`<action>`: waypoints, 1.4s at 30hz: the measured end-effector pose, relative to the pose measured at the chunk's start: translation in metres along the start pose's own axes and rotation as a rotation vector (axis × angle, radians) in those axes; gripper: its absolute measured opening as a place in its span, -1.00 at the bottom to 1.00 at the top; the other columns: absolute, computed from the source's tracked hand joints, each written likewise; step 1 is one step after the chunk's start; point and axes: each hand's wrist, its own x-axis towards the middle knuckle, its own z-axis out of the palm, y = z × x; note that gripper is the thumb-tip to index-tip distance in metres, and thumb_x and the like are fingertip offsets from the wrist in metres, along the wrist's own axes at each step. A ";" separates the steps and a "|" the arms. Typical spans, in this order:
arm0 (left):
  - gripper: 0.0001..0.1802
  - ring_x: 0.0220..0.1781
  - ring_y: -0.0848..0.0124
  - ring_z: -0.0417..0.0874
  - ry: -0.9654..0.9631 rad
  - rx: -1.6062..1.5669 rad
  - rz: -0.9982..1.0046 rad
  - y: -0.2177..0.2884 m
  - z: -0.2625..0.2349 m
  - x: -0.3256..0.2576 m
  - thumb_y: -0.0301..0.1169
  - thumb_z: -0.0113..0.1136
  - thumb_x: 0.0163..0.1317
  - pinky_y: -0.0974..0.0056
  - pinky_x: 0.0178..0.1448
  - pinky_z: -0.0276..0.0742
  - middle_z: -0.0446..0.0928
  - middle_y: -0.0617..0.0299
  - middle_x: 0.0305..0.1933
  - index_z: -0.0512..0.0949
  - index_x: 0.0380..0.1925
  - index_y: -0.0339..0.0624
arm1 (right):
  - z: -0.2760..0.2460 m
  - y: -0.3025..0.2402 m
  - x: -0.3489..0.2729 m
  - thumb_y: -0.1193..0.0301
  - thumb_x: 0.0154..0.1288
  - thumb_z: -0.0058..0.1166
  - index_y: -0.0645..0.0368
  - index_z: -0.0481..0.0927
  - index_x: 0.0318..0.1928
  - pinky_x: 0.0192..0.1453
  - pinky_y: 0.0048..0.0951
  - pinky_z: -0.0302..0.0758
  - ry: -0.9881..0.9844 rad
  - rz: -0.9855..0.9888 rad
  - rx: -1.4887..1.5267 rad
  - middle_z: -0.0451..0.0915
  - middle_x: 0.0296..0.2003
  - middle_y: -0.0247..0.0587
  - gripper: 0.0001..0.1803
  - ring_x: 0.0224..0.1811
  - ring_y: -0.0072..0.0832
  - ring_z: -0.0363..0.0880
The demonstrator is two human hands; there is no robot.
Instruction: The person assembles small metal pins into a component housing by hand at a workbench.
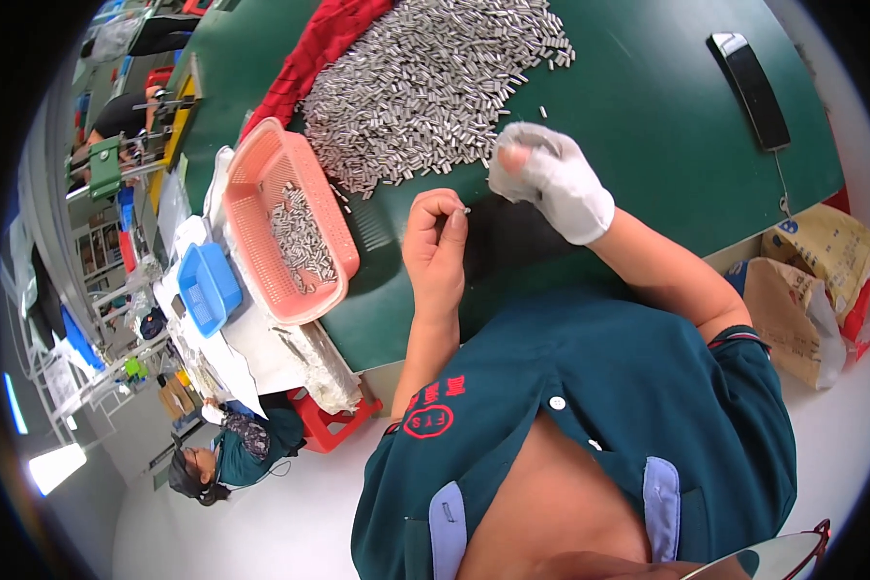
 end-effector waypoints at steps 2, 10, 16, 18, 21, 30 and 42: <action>-0.94 -0.27 0.62 0.31 -0.035 -0.044 0.042 0.004 -0.005 0.002 -0.56 0.09 0.31 0.54 -0.20 0.25 0.37 0.31 -0.14 0.43 -0.26 -0.20 | 0.010 -0.006 -0.005 0.27 0.26 0.09 0.16 0.43 -0.40 -0.37 -0.58 0.20 0.048 0.121 -0.176 0.34 -0.55 -0.44 -0.76 -0.50 -0.65 0.22; -0.94 -0.21 0.56 0.33 -0.088 -0.068 0.160 0.022 -0.002 0.005 -0.57 0.09 0.30 0.49 -0.12 0.27 0.36 0.26 -0.15 0.43 -0.26 -0.21 | 0.015 -0.007 -0.011 0.43 0.22 0.09 0.28 0.56 -0.24 -0.19 -0.58 0.40 -0.149 0.177 -0.363 0.54 -0.36 -0.35 -0.83 -0.30 -0.67 0.44; -0.94 -0.20 0.51 0.37 -0.095 0.080 0.195 0.029 0.000 0.004 -0.57 0.12 0.27 0.45 -0.10 0.31 0.37 0.22 -0.16 0.44 -0.29 -0.24 | 0.016 -0.006 -0.010 0.43 0.20 0.11 0.31 0.56 -0.25 -0.22 -0.60 0.39 -0.179 0.191 -0.369 0.54 -0.39 -0.34 -0.82 -0.32 -0.69 0.43; -0.94 -0.21 0.50 0.38 -0.085 0.110 0.193 0.032 0.001 0.003 -0.57 0.13 0.26 0.44 -0.10 0.33 0.38 0.21 -0.17 0.45 -0.30 -0.25 | 0.015 -0.007 -0.010 0.43 0.20 0.11 0.31 0.56 -0.26 -0.23 -0.60 0.39 -0.181 0.188 -0.389 0.54 -0.39 -0.34 -0.82 -0.33 -0.69 0.43; -0.94 -0.22 0.48 0.40 -0.073 0.188 0.213 0.034 0.001 0.003 -0.57 0.15 0.24 0.42 -0.11 0.35 0.39 0.19 -0.19 0.46 -0.32 -0.27 | 0.015 -0.008 -0.010 0.44 0.20 0.11 0.31 0.56 -0.26 -0.22 -0.60 0.40 -0.182 0.195 -0.417 0.54 -0.40 -0.34 -0.82 -0.33 -0.69 0.43; -0.94 -0.24 0.47 0.39 -0.062 0.217 0.195 0.033 0.000 0.002 -0.57 0.15 0.23 0.41 -0.11 0.34 0.41 0.20 -0.22 0.46 -0.35 -0.28 | 0.013 -0.005 -0.010 0.44 0.20 0.09 0.31 0.56 -0.27 -0.21 -0.60 0.39 -0.183 0.159 -0.428 0.53 -0.41 -0.34 -0.83 -0.32 -0.67 0.45; -0.88 -0.24 0.13 0.43 0.011 1.017 0.289 -0.023 0.011 -0.005 -0.52 0.23 0.09 0.11 -0.11 0.31 0.46 0.16 -0.32 0.46 -0.41 -0.16 | -0.008 0.001 0.009 -0.09 0.44 -0.26 0.11 0.35 -0.51 -0.39 -0.50 0.06 -0.022 -0.048 0.195 0.08 -0.70 -0.47 -0.44 -0.59 -0.55 0.01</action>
